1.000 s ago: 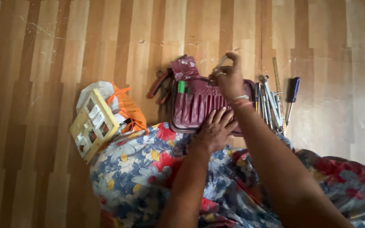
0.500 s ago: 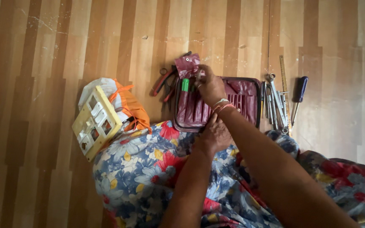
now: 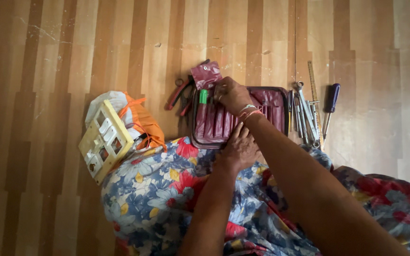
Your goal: The person sits on the floor and organizes various hand tools into a maroon roll-up tool kit. They place screwdrivers, pliers, scissors, and wrenches into the designated slots, then close the kit.
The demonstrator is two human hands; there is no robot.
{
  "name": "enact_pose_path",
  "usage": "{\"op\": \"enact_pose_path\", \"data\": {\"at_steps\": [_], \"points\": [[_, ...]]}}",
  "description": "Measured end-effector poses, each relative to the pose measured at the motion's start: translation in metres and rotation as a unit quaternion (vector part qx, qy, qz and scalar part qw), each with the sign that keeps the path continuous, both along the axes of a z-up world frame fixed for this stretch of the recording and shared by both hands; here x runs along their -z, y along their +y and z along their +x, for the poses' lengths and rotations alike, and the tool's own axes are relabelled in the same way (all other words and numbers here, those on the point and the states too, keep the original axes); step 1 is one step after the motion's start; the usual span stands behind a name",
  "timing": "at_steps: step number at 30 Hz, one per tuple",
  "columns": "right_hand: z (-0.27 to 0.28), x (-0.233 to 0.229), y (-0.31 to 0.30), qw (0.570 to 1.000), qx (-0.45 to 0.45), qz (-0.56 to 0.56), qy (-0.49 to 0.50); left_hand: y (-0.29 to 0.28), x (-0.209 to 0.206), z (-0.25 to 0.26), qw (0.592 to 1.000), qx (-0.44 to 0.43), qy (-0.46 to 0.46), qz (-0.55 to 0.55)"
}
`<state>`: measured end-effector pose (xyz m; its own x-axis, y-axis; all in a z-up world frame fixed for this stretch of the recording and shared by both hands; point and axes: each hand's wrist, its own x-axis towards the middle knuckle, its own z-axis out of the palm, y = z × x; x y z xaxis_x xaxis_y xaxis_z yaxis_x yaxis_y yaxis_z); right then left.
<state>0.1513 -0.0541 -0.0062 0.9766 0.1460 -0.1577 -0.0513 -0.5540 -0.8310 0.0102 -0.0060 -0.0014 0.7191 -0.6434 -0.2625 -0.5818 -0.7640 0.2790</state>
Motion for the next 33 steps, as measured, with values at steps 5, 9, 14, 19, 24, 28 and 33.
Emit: {"op": "enact_pose_path", "data": {"at_steps": [5, 9, 14, 19, 24, 28, 33], "points": [[0.004, 0.008, -0.006, 0.996, -0.060, 0.025, 0.063, 0.001, 0.007, -0.002, 0.999, -0.016, 0.036, -0.011], [0.003, 0.007, -0.014, 0.982, -0.063, 0.108, 0.144, -0.004, 0.015, 0.001, 0.998, -0.031, 0.019, -0.049], [-0.008, -0.009, -0.010, 0.994, -0.086, 0.041, -0.048, 0.000, 0.006, -0.003, 1.000, -0.016, 0.014, -0.016], [-0.022, -0.015, -0.052, 0.981, 0.132, 0.070, -0.122, 0.002, -0.010, -0.002, 0.994, -0.033, -0.028, -0.099], [-0.038, -0.015, -0.205, 0.951, 0.233, -0.108, -0.170, 0.005, -0.017, -0.002, 0.992, -0.031, -0.024, -0.118], [-0.057, -0.010, -0.270, 0.920, 0.166, -0.351, 0.052, 0.000, -0.021, 0.001, 0.995, -0.038, 0.002, -0.090], [-0.071, 0.001, -0.233, 0.885, 0.197, -0.393, 0.152, -0.004, -0.027, 0.003, 0.996, -0.051, 0.049, -0.046]]}}
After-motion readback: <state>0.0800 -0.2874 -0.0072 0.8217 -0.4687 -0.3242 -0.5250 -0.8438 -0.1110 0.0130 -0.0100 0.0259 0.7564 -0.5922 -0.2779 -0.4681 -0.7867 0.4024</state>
